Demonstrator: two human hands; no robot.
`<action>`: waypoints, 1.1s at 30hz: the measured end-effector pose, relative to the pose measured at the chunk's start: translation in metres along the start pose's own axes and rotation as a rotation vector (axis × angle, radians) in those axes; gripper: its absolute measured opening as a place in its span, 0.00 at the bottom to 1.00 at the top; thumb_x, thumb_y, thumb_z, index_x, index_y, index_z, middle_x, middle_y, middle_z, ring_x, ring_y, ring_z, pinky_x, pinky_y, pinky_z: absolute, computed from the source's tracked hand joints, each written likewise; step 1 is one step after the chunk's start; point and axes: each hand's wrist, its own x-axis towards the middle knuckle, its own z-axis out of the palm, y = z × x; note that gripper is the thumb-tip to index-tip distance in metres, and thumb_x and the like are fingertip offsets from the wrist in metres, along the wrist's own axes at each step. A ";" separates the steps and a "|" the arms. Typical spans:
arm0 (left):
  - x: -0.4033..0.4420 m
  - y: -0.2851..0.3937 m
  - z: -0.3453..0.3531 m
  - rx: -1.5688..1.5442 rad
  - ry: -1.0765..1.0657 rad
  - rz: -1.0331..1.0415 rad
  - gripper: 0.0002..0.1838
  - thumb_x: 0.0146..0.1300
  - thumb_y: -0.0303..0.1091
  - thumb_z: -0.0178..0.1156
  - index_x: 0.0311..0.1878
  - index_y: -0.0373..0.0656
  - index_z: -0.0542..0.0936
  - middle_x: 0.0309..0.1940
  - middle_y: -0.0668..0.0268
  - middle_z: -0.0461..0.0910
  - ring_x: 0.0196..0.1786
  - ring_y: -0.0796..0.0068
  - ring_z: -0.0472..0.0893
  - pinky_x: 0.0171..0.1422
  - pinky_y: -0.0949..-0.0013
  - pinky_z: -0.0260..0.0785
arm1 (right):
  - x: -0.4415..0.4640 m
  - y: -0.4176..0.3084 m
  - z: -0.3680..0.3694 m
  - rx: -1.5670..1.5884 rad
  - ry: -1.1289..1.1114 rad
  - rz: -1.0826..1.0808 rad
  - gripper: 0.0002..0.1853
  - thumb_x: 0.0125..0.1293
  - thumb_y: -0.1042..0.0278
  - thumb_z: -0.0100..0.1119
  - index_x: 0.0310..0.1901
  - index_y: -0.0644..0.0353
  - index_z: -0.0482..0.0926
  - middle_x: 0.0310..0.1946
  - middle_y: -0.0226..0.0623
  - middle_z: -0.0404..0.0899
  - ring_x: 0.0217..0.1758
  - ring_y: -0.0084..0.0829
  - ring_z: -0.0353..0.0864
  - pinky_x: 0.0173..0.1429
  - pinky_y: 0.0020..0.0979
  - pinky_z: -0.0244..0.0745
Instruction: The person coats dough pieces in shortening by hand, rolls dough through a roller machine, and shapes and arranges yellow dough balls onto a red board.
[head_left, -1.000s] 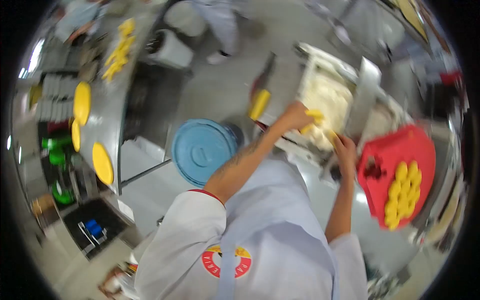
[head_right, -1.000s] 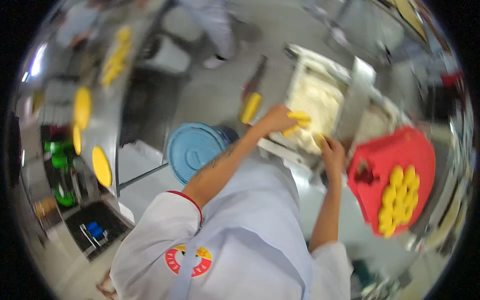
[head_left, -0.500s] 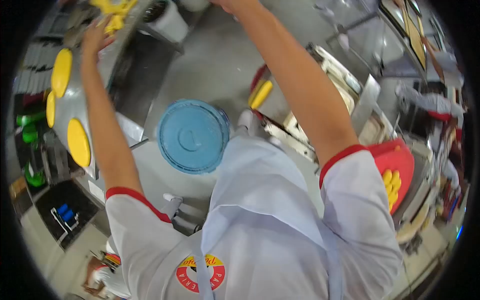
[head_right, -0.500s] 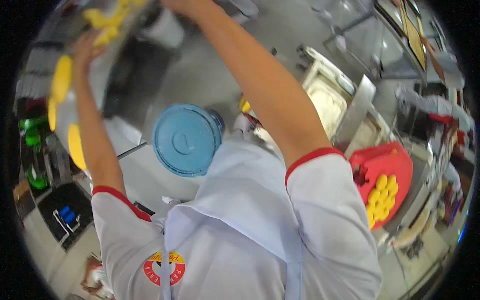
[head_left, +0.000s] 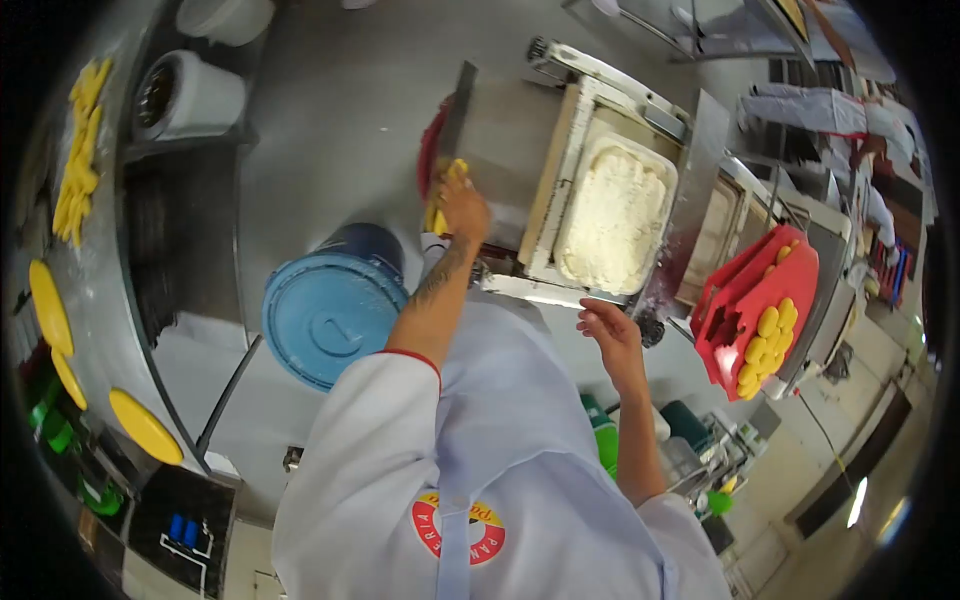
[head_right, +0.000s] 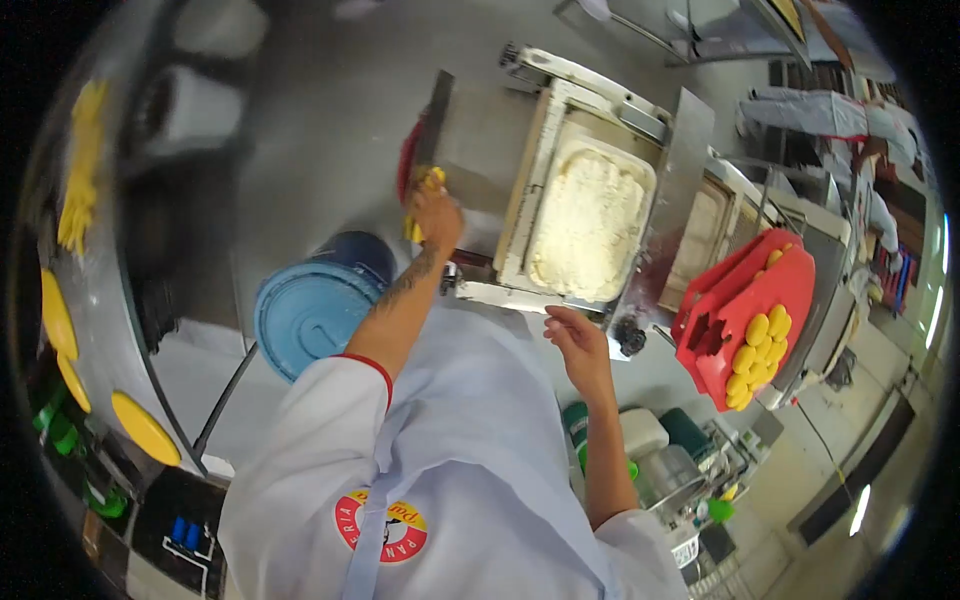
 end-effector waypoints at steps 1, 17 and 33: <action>0.011 0.002 0.002 -0.043 -0.133 -0.056 0.38 0.56 0.36 0.64 0.70 0.36 0.67 0.62 0.49 0.72 0.61 0.48 0.74 0.62 0.57 0.69 | -0.004 0.002 -0.007 0.029 0.059 -0.020 0.17 0.73 0.65 0.60 0.58 0.65 0.80 0.46 0.35 0.84 0.47 0.23 0.82 0.53 0.27 0.76; -0.011 0.005 -0.325 -1.483 -0.554 0.073 0.21 0.69 0.44 0.64 0.53 0.35 0.78 0.43 0.62 0.84 0.45 0.74 0.83 0.48 0.69 0.77 | 0.036 -0.107 0.057 0.008 0.031 -0.776 0.26 0.66 0.61 0.68 0.63 0.59 0.76 0.48 0.36 0.79 0.52 0.28 0.78 0.49 0.29 0.77; -0.088 0.128 -0.469 -1.557 -0.070 0.363 0.15 0.72 0.38 0.62 0.50 0.34 0.82 0.41 0.66 0.84 0.42 0.80 0.81 0.48 0.75 0.75 | -0.069 -0.158 -0.028 0.693 0.052 -1.106 0.16 0.76 0.62 0.56 0.59 0.62 0.75 0.50 0.30 0.74 0.51 0.22 0.75 0.57 0.26 0.72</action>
